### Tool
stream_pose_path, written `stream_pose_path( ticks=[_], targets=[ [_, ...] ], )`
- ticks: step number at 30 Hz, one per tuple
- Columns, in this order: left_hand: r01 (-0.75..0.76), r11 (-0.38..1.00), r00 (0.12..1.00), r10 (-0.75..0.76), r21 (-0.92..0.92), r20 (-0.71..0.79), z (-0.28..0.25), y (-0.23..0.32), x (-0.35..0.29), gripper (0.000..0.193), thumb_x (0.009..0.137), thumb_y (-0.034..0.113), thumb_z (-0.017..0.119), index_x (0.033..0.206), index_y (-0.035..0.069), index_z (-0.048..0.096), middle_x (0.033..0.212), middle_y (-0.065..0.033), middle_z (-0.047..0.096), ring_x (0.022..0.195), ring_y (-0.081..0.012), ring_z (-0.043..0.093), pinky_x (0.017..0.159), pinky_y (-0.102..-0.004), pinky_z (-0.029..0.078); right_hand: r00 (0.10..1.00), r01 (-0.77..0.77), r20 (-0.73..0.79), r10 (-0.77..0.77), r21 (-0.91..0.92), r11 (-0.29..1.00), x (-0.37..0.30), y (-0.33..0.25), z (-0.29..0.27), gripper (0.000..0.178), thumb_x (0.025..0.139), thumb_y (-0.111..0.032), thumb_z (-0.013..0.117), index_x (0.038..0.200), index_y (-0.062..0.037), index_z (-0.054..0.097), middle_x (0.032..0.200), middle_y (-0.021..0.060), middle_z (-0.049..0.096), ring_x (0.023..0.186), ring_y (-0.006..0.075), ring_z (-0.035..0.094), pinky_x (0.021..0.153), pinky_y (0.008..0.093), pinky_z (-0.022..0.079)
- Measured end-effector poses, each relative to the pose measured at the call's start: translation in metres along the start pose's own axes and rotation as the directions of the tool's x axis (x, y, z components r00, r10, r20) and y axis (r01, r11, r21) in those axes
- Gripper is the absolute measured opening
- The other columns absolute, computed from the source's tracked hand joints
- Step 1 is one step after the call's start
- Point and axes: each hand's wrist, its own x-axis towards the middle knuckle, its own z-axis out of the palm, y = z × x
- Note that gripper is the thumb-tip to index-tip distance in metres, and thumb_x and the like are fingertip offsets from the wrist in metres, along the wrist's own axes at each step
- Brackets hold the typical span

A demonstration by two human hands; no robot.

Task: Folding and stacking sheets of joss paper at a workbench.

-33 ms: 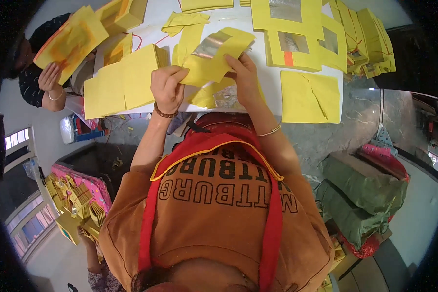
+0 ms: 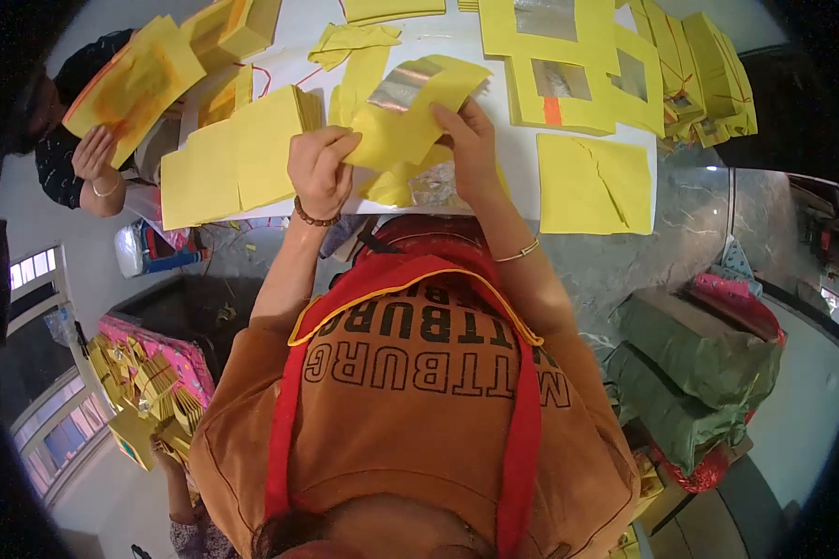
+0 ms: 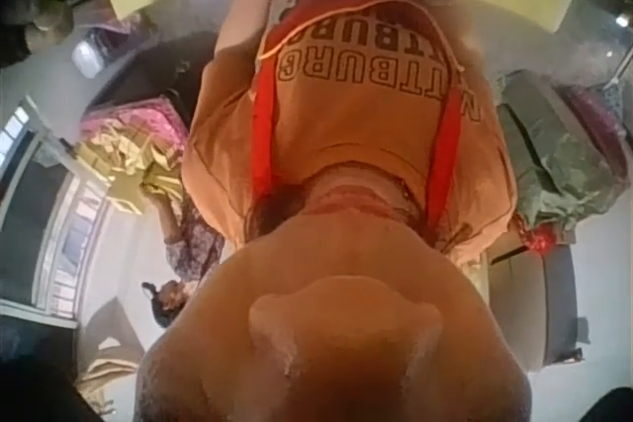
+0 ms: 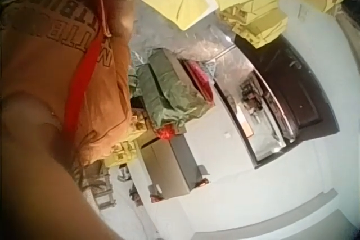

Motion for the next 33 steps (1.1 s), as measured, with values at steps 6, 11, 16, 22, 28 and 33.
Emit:
stream_pose_path(
  ticks=[6,11,16,22,28,33],
  targets=[
    [-0.067,0.993,0.993,0.076,-0.097,0.092,-0.006,0.013,-0.007,0.020,0.058,-0.001,0.057,0.077,0.003,0.057,0.093,-0.0100,0.061,0.073,-0.0217,0.058,0.062,-0.0304,0.041,0.974,0.228,0.052,-0.222,-0.181,0.957,-0.026,-0.010,-0.016,0.023,0.084,-0.013,0.052,0.104,0.0004,0.054,0.095,0.0048,0.059,0.086,0.0116,0.055,0.076,0.0249,0.043],
    [-0.105,0.973,0.950,0.159,-0.207,0.268,0.004,0.029,-0.028,0.019,0.066,0.005,0.057,0.085,0.003,0.058,0.099,-0.0105,0.059,0.088,-0.0232,0.057,0.074,-0.0330,0.043,0.969,0.245,0.040,-0.245,-0.324,0.914,-0.052,0.011,-0.063,0.031,0.089,-0.023,0.046,0.106,0.0026,0.053,0.096,0.0076,0.059,0.087,0.0137,0.055,0.077,0.0252,0.042],
    [0.128,0.954,0.803,0.060,-0.270,0.593,0.020,0.031,-0.071,0.041,0.070,0.011,0.061,0.110,0.003,0.052,0.116,-0.0149,0.047,0.106,-0.0296,0.047,0.086,-0.0367,0.041,0.978,-0.210,-0.037,0.208,-0.280,0.937,-0.065,0.047,-0.111,0.050,0.093,-0.037,0.026,0.106,0.0031,0.053,0.098,0.0111,0.059,0.088,0.0174,0.058,0.078,0.0302,0.045],
    [0.388,0.885,0.727,-0.121,-0.258,0.675,0.007,0.035,-0.077,0.050,0.069,0.007,0.064,0.116,0.004,0.048,0.114,-0.0167,0.046,0.103,-0.0327,0.047,0.087,-0.0386,0.039,0.978,-0.205,-0.088,0.187,-0.308,0.929,-0.070,0.042,-0.114,0.031,0.090,-0.025,0.042,0.102,0.0003,0.056,0.088,0.0094,0.060,0.080,0.0143,0.057,0.069,0.0257,0.046],
    [0.424,0.906,0.846,-0.389,-0.015,0.365,0.012,0.020,-0.083,0.025,0.075,0.010,0.060,0.098,0.002,0.057,0.086,-0.0118,0.057,0.084,-0.0307,0.051,0.073,-0.0375,0.041,0.994,-0.100,-0.101,0.051,-0.572,0.814,-0.063,0.063,-0.125,0.022,0.080,-0.012,0.056,0.097,0.0011,0.056,0.080,0.0076,0.059,0.068,0.0114,0.056,0.062,0.0228,0.046],
    [0.475,-0.347,0.218,-0.844,-0.808,0.490,0.016,0.019,-0.056,0.010,0.084,0.011,0.056,0.094,0.008,0.057,0.087,0.0001,0.060,0.071,-0.0095,0.055,0.060,-0.0213,0.043,0.993,-0.079,-0.115,0.023,-0.520,0.850,-0.062,0.058,-0.108,0.024,0.077,-0.008,0.057,0.099,0.0004,0.053,0.078,0.0092,0.059,0.063,0.0126,0.056,0.056,0.0239,0.047]
  ],
)
